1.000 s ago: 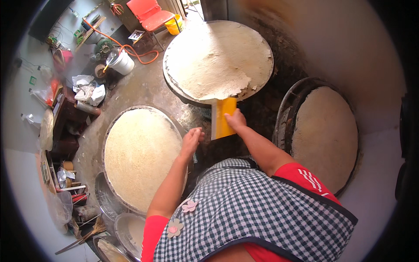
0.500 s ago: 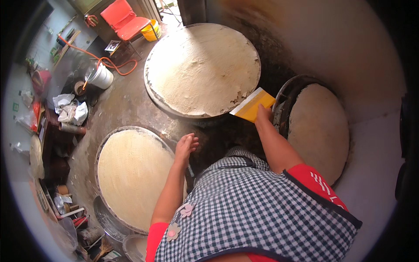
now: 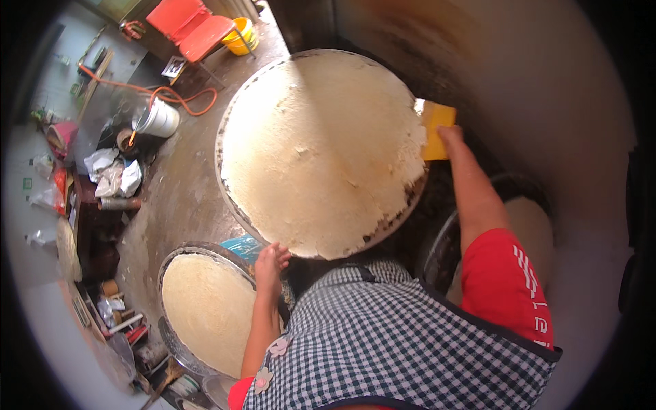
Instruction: The person pours batter onto a hot griddle, spreads it into a thin circle with a spatula, cooks the crepe, then lifts and transfers it to a tray. The cycle repeats with additional crepes.
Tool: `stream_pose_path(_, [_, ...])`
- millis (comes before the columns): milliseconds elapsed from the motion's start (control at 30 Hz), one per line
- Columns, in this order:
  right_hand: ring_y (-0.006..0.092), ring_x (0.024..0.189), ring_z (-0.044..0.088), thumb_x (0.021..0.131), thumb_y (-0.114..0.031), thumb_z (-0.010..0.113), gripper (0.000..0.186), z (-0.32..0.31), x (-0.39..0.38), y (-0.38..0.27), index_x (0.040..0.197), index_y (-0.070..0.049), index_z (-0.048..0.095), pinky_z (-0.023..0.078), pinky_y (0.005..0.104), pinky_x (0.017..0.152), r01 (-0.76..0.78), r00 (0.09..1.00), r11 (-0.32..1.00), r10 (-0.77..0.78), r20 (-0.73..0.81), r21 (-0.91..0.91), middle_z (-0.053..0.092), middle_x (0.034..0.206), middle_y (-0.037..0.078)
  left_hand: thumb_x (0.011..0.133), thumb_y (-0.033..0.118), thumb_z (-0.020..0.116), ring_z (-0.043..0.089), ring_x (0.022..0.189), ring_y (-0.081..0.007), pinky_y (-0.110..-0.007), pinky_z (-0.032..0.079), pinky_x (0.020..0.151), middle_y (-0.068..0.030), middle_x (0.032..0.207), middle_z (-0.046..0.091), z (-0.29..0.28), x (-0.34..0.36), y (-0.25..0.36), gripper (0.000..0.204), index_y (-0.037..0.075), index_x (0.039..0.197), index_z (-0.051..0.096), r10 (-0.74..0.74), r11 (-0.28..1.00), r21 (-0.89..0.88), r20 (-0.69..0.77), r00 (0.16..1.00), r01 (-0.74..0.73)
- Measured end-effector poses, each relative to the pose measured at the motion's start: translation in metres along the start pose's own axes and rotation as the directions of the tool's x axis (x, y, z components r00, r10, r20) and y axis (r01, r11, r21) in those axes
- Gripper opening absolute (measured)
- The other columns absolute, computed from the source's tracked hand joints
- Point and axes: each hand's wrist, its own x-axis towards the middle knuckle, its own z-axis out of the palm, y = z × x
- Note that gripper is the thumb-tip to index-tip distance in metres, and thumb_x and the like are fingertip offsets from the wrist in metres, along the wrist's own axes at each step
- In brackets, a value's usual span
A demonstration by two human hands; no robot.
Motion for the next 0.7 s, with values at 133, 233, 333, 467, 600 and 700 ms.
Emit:
stream_pose_path(133, [0.0230,0.085,0.062,0.072,-0.019,0.067,0.039,0.045,0.097,-0.089,0.102,0.005,0.059,0.049,0.0360,0.071,0.124,0.982,0.952,-0.078,0.172,-0.278,0.064,0.096,0.015,0.092,0.027,0.044,0.059,0.080,-0.0162,-0.026,0.047,0.068,-0.0105,0.095,0.060,-0.001,0.002,0.005,0.035,-0.001,0.114,0.048,-0.069,0.997,-0.049,-0.108,0.992,0.064])
stream_pose_path(233, [0.0230,0.088,0.062,0.071,-0.022,0.069,0.040,0.122,0.130,-0.165,0.101,0.003,0.061,0.048,0.0363,0.073,0.299,0.920,0.840,-0.129,0.369,-0.452,0.064,0.095,0.016,0.093,0.025,0.043,0.060,0.080,-0.0157,-0.025,0.047,0.067,-0.0103,0.095,0.061,-0.003,-0.001,0.014,0.034,0.000,0.113,0.048,-0.112,0.993,-0.070,-0.205,0.972,0.100])
stream_pose_path(333, [0.0235,0.089,0.062,0.071,-0.021,0.069,0.037,0.214,0.124,-0.236,0.100,0.001,0.062,0.047,0.0367,0.075,0.604,0.793,0.510,-0.307,0.526,-0.613,0.064,0.095,0.015,0.093,0.023,0.042,0.060,0.081,-0.0161,-0.025,0.047,0.069,-0.0108,0.097,0.061,-0.003,0.000,0.028,0.033,-0.001,0.114,0.048,-0.155,0.985,-0.120,-0.299,0.942,0.124])
stream_pose_path(467, [0.0191,0.085,0.061,0.072,-0.011,0.063,0.028,0.348,0.081,-0.287,0.099,-0.001,0.062,0.045,0.0321,0.076,0.784,0.618,0.363,-0.388,0.683,-0.504,0.064,0.088,0.012,0.093,0.021,0.041,0.060,0.083,-0.0164,-0.025,0.047,0.071,-0.0115,0.098,0.060,-0.003,-0.002,0.045,0.031,-0.001,0.114,0.048,-0.190,0.980,-0.135,-0.384,0.904,0.148])
stream_pose_path(600, [0.0217,0.088,0.061,0.071,-0.014,0.065,0.028,0.479,-0.002,-0.302,0.096,-0.004,0.064,0.046,0.0322,0.077,0.847,0.453,0.397,-0.190,0.871,-0.354,0.064,0.090,0.013,0.093,0.022,0.042,0.059,0.083,-0.0188,-0.028,0.048,0.072,-0.0127,0.098,0.059,-0.009,0.002,0.058,0.032,-0.002,0.113,0.047,-0.155,0.987,-0.107,-0.401,0.903,0.122])
stream_pose_path(700, [0.0256,0.090,0.061,0.070,-0.018,0.067,0.028,0.532,-0.108,-0.293,0.094,-0.005,0.065,0.048,0.0341,0.077,0.958,0.287,0.050,-0.094,0.953,-0.284,0.064,0.095,0.014,0.093,0.021,0.042,0.059,0.085,-0.0192,-0.029,0.048,0.073,-0.0129,0.098,0.059,-0.015,0.002,0.066,0.033,-0.003,0.114,0.047,-0.103,0.994,-0.073,-0.412,0.905,0.080])
